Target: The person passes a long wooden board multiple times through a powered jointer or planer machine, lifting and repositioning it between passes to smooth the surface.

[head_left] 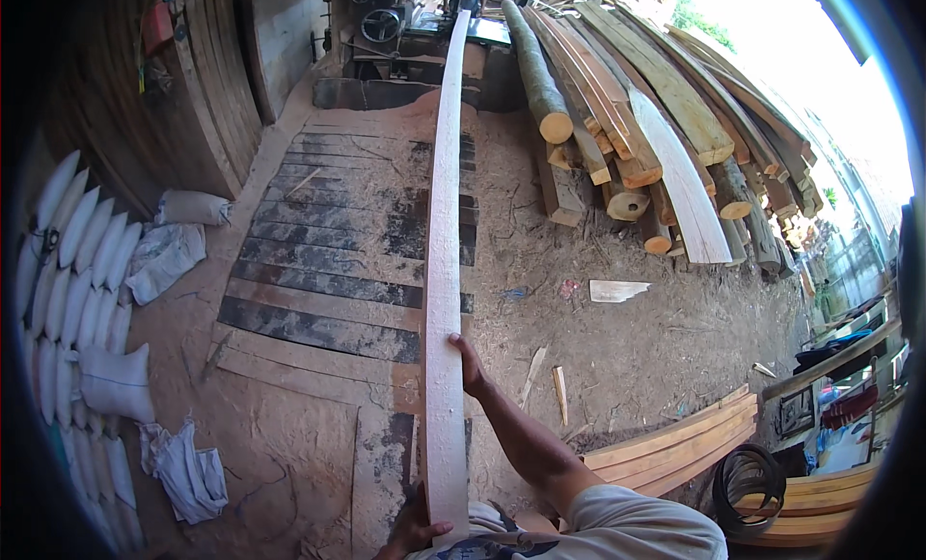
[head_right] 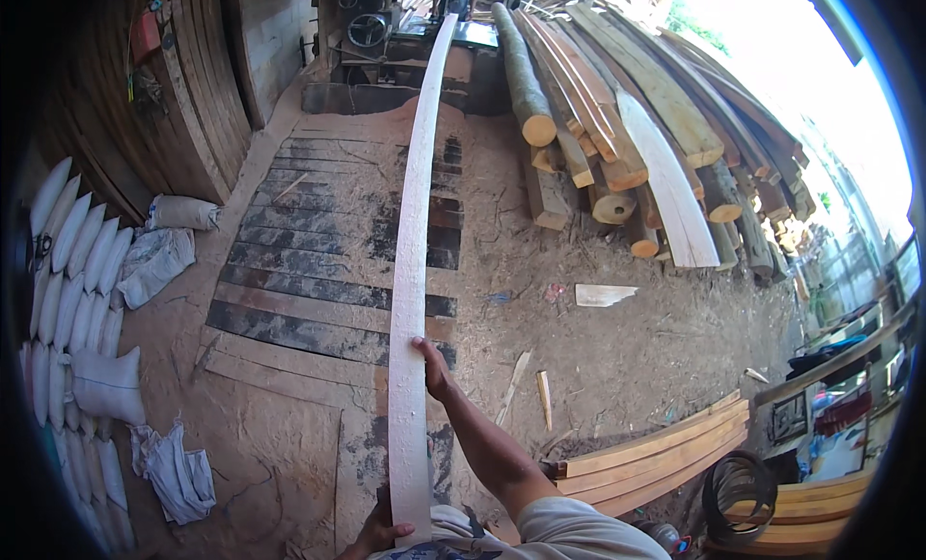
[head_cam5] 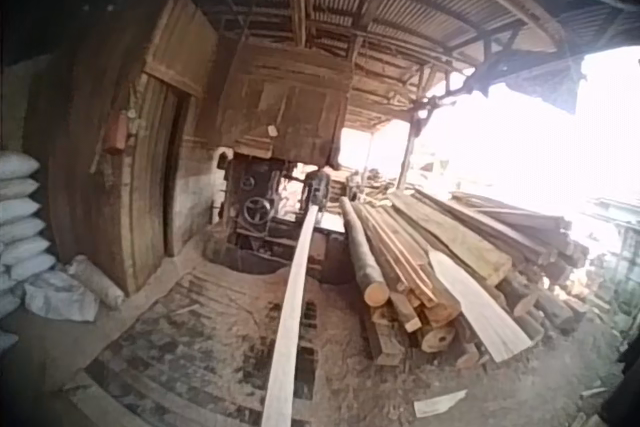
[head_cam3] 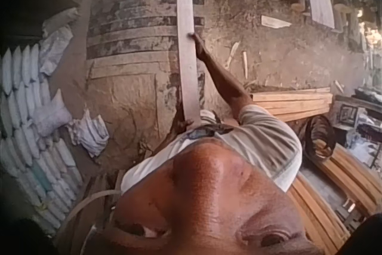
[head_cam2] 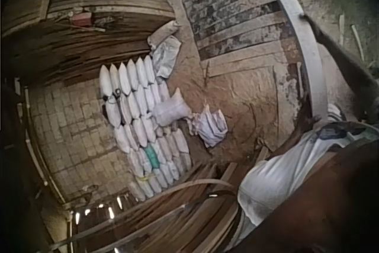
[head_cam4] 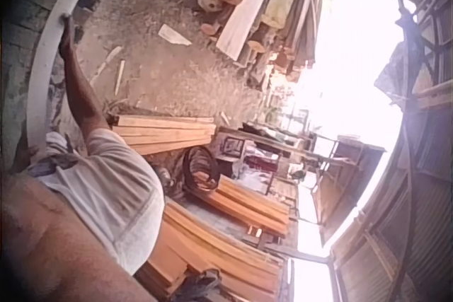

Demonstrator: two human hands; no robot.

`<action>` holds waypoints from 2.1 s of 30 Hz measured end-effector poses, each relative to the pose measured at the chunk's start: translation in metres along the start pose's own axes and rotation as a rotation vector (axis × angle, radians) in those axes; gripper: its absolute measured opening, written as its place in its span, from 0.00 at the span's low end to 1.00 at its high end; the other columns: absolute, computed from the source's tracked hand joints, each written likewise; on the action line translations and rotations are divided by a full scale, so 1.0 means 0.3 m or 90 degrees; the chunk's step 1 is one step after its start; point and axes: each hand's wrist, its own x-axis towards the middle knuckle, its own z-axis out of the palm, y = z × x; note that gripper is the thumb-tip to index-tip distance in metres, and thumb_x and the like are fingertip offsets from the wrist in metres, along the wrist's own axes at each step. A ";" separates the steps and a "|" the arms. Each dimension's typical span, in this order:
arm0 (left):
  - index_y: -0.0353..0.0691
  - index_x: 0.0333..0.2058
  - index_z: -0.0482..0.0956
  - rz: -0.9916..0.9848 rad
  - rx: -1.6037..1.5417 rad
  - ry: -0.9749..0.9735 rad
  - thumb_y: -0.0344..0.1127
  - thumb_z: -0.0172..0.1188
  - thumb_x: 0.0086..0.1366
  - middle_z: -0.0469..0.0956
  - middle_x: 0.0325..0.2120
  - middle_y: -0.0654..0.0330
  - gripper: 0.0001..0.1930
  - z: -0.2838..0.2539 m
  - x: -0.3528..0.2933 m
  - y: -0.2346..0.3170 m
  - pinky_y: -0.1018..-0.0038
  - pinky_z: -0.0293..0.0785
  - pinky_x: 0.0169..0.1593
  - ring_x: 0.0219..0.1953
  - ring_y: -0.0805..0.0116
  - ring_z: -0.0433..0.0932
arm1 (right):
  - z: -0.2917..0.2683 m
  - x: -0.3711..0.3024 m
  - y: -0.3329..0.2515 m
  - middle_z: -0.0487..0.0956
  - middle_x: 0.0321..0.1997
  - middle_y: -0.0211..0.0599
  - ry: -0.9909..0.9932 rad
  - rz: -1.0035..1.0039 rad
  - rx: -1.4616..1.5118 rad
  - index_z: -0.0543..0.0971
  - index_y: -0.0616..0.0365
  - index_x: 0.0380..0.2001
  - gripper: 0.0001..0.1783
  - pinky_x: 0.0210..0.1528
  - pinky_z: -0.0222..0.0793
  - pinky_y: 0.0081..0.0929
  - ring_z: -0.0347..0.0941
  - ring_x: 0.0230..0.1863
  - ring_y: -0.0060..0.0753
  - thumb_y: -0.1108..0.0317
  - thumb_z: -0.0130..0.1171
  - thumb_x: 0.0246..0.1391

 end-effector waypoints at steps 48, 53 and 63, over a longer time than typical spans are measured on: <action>0.33 0.65 0.42 -0.055 -0.156 0.093 0.53 0.67 0.38 0.54 0.64 0.45 0.61 -0.635 1.852 0.689 0.71 0.49 0.65 0.65 0.59 0.54 | -0.160 1.740 -1.196 0.74 0.42 0.43 -0.016 0.026 0.068 0.67 0.59 0.52 0.39 0.45 0.68 0.37 0.71 0.42 0.40 0.40 0.55 0.44; 0.32 0.65 0.43 -0.059 -0.118 0.096 0.53 0.67 0.39 0.55 0.63 0.44 0.60 -0.738 2.088 0.745 0.72 0.50 0.65 0.65 0.59 0.56 | -0.185 1.963 -1.330 0.74 0.41 0.44 -0.007 0.037 0.084 0.67 0.59 0.52 0.38 0.44 0.68 0.37 0.71 0.40 0.39 0.40 0.54 0.45; 0.31 0.65 0.41 -0.028 -0.097 0.070 0.54 0.68 0.39 0.55 0.63 0.43 0.61 -0.936 2.604 0.903 0.72 0.52 0.64 0.64 0.59 0.58 | -0.246 2.450 -1.614 0.74 0.40 0.46 -0.027 0.066 0.127 0.68 0.59 0.50 0.39 0.42 0.69 0.38 0.72 0.38 0.41 0.39 0.54 0.44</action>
